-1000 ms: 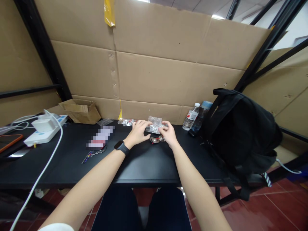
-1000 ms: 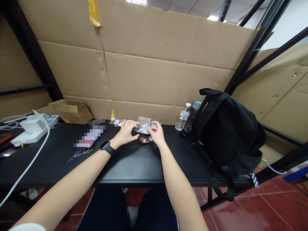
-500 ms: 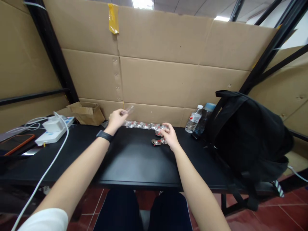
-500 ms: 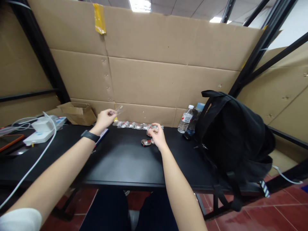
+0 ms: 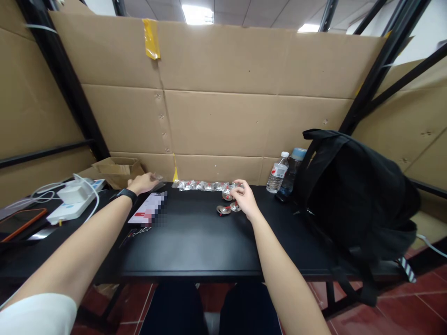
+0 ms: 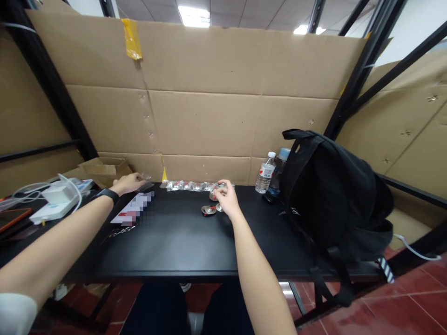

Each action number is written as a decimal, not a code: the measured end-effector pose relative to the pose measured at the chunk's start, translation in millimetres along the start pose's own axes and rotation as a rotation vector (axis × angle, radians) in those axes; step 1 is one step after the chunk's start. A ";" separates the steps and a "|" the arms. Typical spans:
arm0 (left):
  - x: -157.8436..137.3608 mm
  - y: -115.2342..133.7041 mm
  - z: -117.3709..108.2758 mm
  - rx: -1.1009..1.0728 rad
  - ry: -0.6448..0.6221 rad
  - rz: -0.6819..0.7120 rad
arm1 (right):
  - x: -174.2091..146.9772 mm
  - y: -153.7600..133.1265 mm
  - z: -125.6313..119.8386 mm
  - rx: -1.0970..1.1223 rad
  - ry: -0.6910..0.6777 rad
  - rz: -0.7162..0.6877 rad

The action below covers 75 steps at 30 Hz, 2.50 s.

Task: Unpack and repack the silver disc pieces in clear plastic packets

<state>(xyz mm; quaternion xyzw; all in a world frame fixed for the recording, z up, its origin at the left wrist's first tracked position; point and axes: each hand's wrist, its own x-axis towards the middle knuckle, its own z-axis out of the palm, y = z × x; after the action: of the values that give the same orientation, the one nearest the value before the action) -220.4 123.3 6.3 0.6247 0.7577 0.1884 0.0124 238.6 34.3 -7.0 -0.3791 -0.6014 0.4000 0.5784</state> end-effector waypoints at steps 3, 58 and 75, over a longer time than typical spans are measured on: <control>-5.0 10.1 -1.6 0.047 -0.057 -0.038 | -0.9 0.2 0.5 0.002 -0.016 0.007; -137.2 170.0 42.2 -0.463 -0.133 0.923 | 4.5 -4.4 24.3 -0.642 -0.489 -0.532; -106.3 122.7 36.8 -0.218 -0.199 0.664 | 27.2 7.6 -95.1 -0.551 -0.320 0.204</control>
<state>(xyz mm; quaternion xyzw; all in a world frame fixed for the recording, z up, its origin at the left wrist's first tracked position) -72.2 50.3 -14.0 0.8470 0.4840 0.2003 0.0907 332.3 66.4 -2.3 -0.5120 -0.7291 0.3327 0.3092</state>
